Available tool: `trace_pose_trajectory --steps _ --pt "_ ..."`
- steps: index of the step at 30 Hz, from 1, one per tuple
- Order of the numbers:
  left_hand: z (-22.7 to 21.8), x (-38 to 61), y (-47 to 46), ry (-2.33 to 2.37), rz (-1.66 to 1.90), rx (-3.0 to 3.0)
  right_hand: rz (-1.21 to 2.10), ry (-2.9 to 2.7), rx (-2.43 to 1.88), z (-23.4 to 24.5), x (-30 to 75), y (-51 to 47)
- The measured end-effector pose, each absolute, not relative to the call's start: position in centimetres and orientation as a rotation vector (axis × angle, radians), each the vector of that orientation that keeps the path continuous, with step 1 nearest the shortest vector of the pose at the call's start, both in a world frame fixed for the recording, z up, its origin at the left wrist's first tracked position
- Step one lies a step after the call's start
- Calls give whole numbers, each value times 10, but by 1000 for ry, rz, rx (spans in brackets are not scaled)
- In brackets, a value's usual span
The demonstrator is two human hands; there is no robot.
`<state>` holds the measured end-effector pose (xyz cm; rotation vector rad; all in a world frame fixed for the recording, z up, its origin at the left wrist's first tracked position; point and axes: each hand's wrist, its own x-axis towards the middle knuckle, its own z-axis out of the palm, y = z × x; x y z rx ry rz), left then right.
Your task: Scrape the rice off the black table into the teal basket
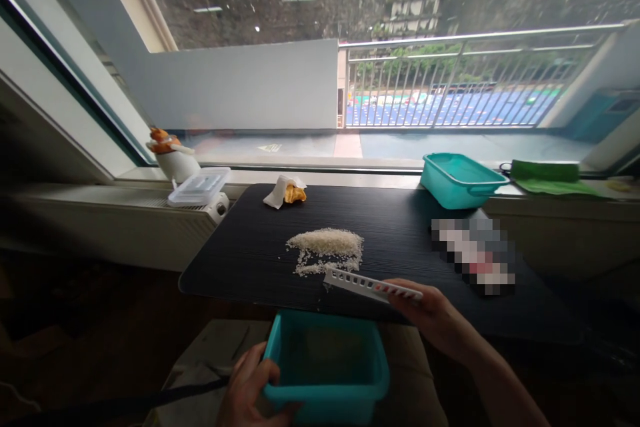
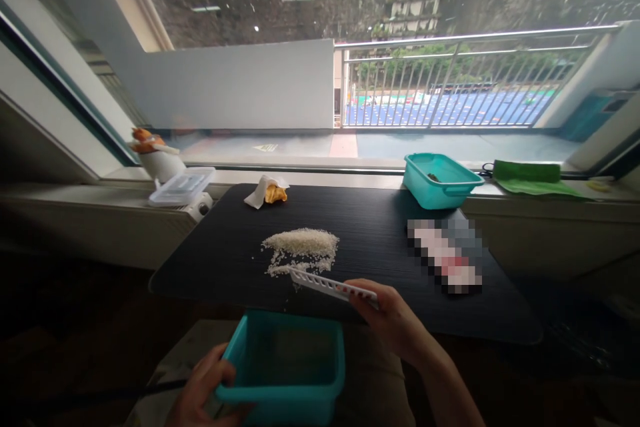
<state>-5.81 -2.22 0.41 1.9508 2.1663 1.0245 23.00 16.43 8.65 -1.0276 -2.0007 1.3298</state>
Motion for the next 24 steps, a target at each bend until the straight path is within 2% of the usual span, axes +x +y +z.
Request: trace_pose_trajectory --steps 5,13,18,24 --pt "4 -61 -29 2162 1012 1960 1502 -2092 -954 97 232 147" --pt "6 -58 -30 2220 1070 1852 1395 -2021 -954 88 213 155" --pt "4 -60 -29 2204 1069 1844 1516 -2087 -912 93 217 143" --pt "5 -63 -17 2119 953 2000 1240 -2017 -1079 93 234 157"
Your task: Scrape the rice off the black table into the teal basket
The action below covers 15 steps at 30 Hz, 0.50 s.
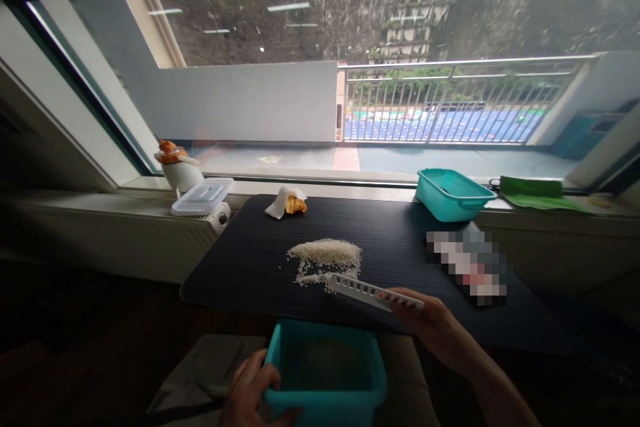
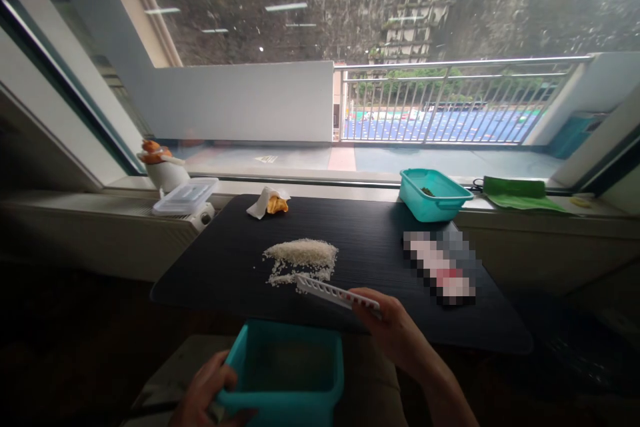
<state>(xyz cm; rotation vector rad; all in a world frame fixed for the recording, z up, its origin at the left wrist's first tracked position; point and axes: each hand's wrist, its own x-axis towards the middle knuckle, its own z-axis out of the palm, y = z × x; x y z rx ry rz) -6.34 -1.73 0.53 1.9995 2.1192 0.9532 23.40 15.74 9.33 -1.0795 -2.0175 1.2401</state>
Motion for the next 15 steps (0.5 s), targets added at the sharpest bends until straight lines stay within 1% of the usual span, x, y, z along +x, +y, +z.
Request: trace_pose_trajectory --steps 4,10,15 --pt "7 -62 -10 2077 911 2027 1232 -2032 -1098 91 236 169" --pt "9 -64 -2 2046 888 2028 1372 -2051 -1065 95 242 169" --pt "12 -64 0 2041 862 2004 1349 -2001 -1097 90 249 173"
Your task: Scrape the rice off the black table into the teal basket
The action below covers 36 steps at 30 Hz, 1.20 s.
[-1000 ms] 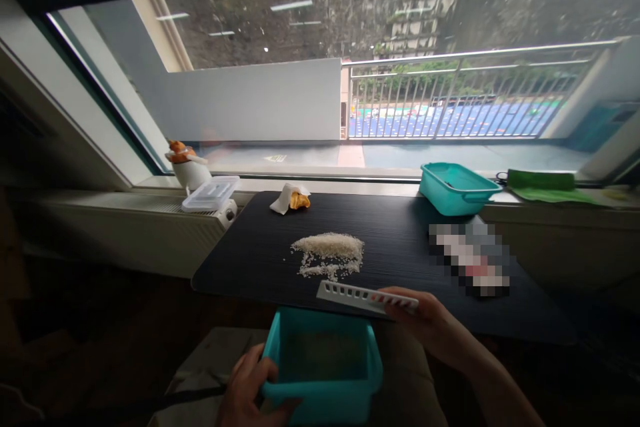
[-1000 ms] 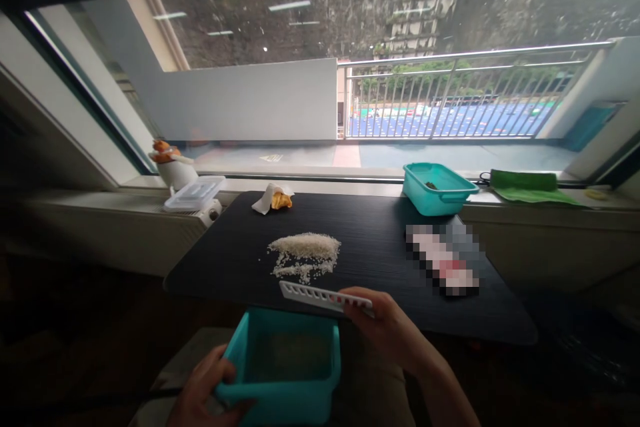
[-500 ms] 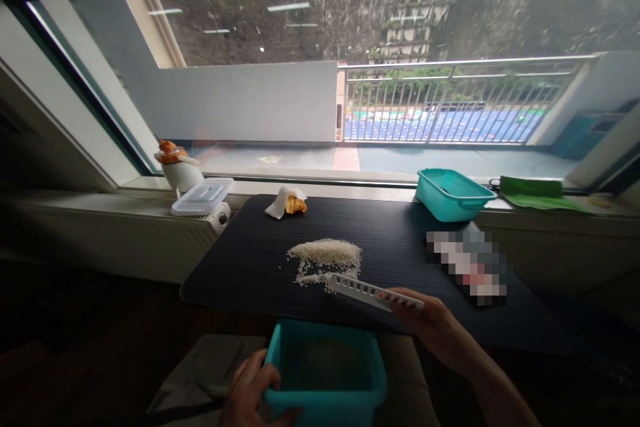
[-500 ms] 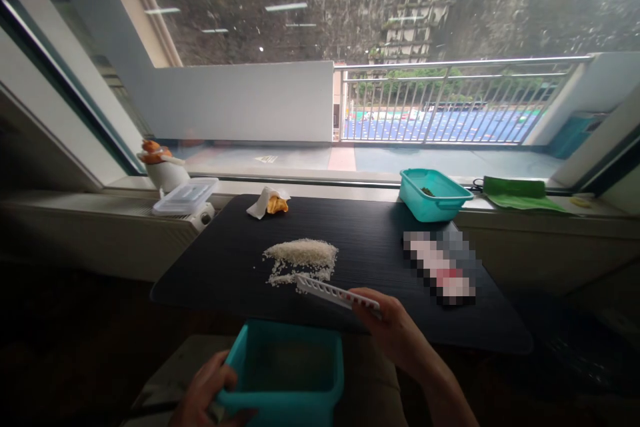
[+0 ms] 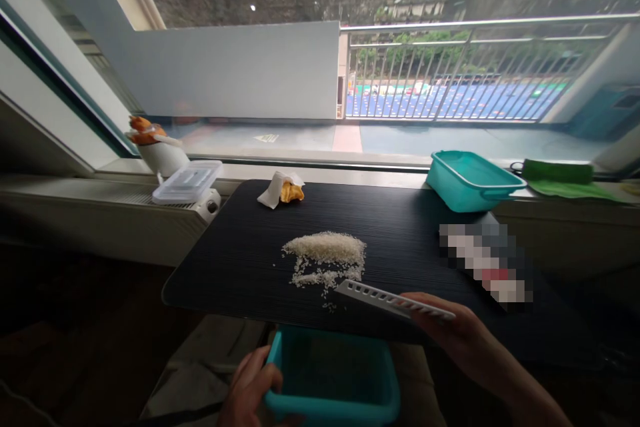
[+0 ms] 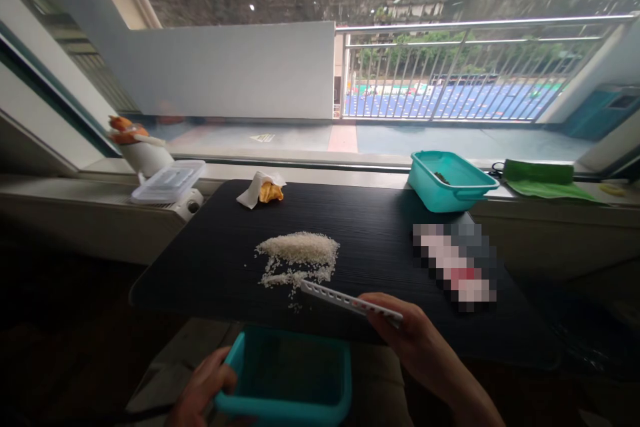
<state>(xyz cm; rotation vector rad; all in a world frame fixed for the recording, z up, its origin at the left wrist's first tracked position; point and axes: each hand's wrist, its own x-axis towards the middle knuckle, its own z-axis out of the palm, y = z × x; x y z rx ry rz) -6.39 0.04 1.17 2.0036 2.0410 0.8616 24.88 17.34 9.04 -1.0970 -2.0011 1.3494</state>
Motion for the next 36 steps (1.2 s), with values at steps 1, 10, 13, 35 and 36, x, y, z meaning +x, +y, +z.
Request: trace_pose_trajectory --steps 1,10,13,35,36 --pt "13 -63 1 2043 856 1988 1360 -1998 -1102 89 249 174" --pt "15 -55 5 2032 864 1844 1477 -1999 -1045 95 247 159" --pt "14 -55 7 2011 853 1834 1583 -2013 -1007 103 246 156" --pt "5 -54 10 2047 900 1765 1470 -2008 -1023 94 226 174" --pt "5 -54 10 2051 897 1773 1464 -2002 -1039 93 227 175"
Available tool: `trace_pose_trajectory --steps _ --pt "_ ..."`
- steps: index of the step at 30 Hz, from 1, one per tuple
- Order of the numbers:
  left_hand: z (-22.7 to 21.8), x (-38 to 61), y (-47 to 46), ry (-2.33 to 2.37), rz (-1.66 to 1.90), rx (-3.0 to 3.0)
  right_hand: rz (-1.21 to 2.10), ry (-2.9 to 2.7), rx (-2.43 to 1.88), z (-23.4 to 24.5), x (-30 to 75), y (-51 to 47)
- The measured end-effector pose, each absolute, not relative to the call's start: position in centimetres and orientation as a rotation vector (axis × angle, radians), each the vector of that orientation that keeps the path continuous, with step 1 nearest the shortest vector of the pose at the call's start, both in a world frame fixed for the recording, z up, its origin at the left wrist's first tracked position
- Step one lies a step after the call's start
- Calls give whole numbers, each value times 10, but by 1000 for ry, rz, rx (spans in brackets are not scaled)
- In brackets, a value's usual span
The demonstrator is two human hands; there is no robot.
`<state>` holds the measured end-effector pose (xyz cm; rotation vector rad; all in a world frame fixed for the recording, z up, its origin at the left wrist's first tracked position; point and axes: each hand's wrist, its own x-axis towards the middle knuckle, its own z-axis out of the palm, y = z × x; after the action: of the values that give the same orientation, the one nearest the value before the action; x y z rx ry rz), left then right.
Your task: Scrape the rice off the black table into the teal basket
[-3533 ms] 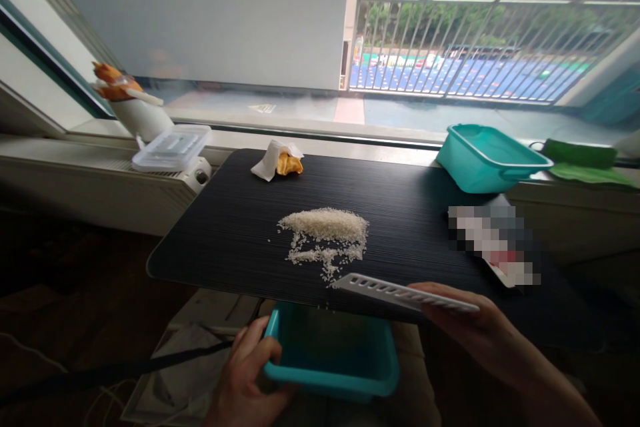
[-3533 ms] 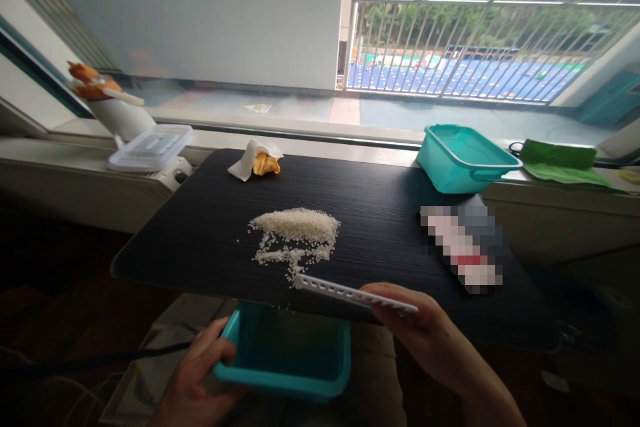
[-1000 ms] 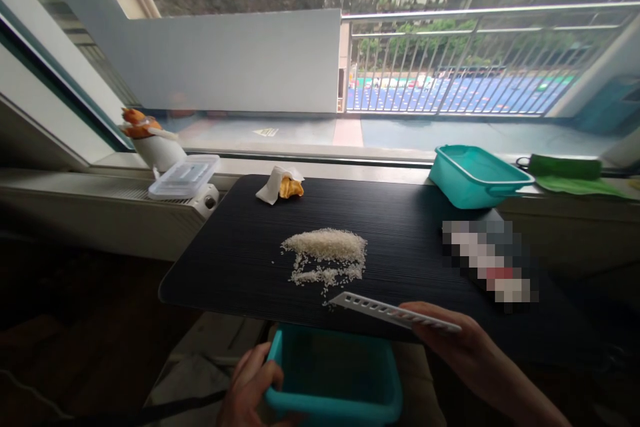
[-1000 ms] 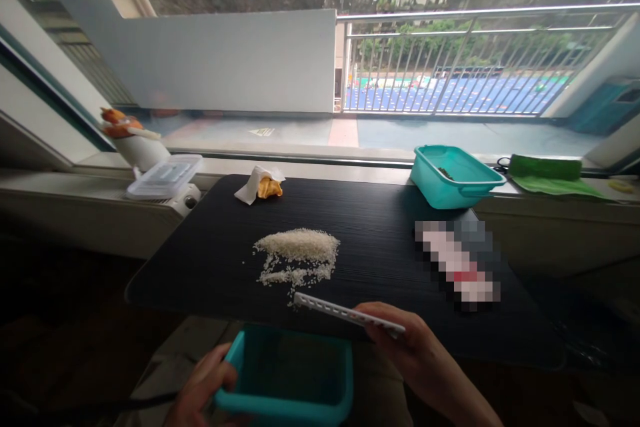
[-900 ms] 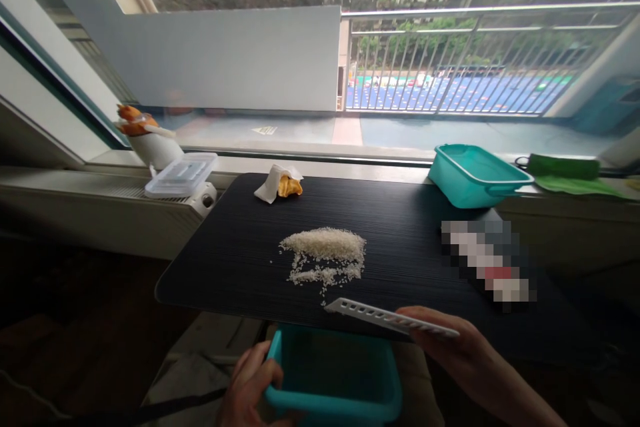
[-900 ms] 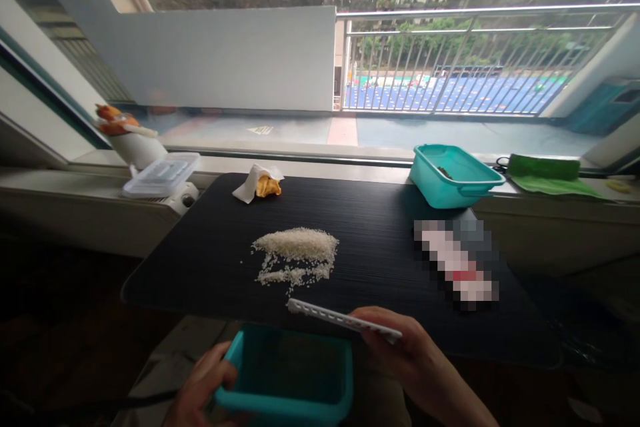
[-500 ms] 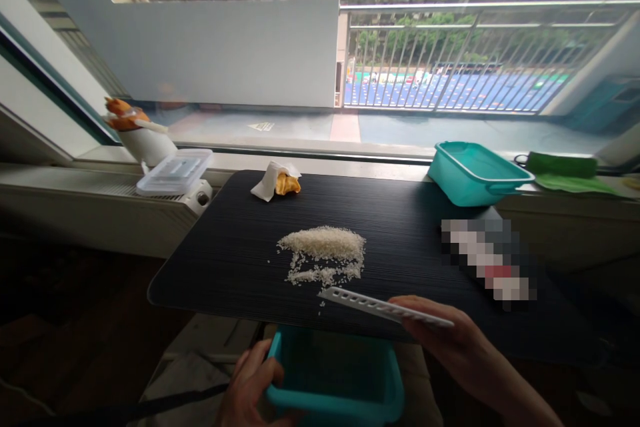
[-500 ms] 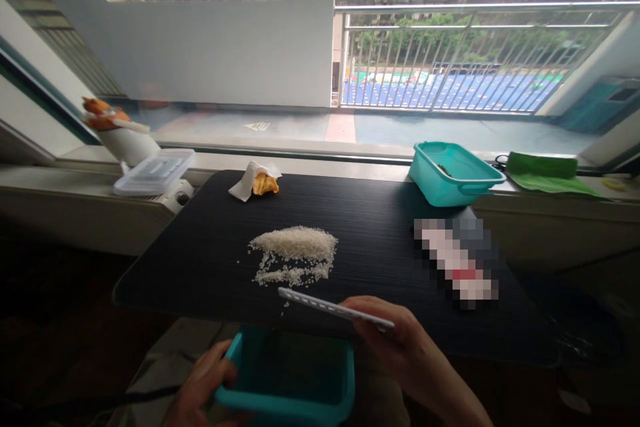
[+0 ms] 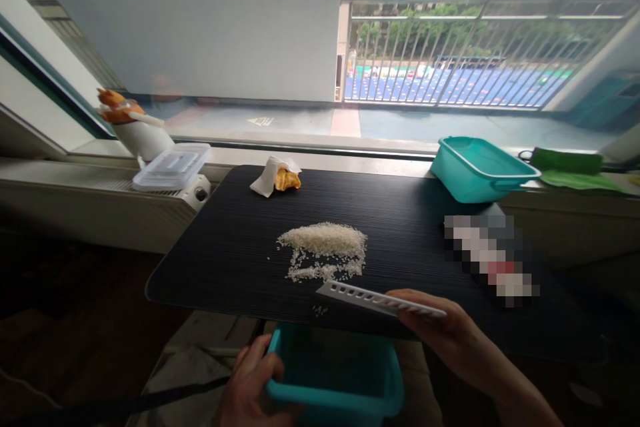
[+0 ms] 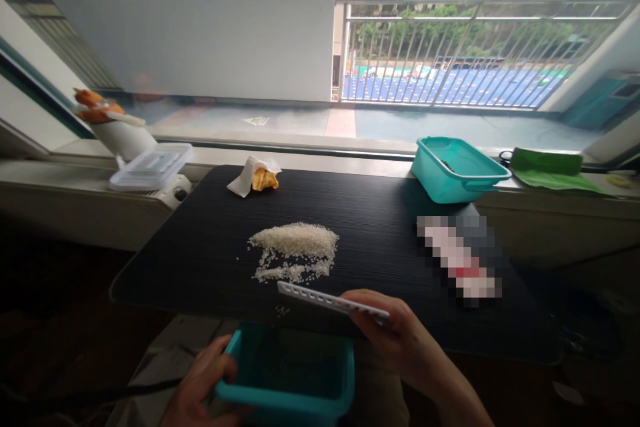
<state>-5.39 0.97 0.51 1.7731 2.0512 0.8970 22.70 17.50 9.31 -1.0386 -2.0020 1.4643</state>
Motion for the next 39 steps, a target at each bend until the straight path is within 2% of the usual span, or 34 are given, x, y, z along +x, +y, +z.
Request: trace_pose_trajectory --steps 12,22,39 --pt "5 -55 7 2017 885 1742 1689 -1965 -1076 90 224 163" --pt "6 -53 10 2045 891 1757 1189 -1757 -1253 82 265 188" --pt "6 -49 13 2051 882 1772 1205 -1790 -1289 85 278 184"
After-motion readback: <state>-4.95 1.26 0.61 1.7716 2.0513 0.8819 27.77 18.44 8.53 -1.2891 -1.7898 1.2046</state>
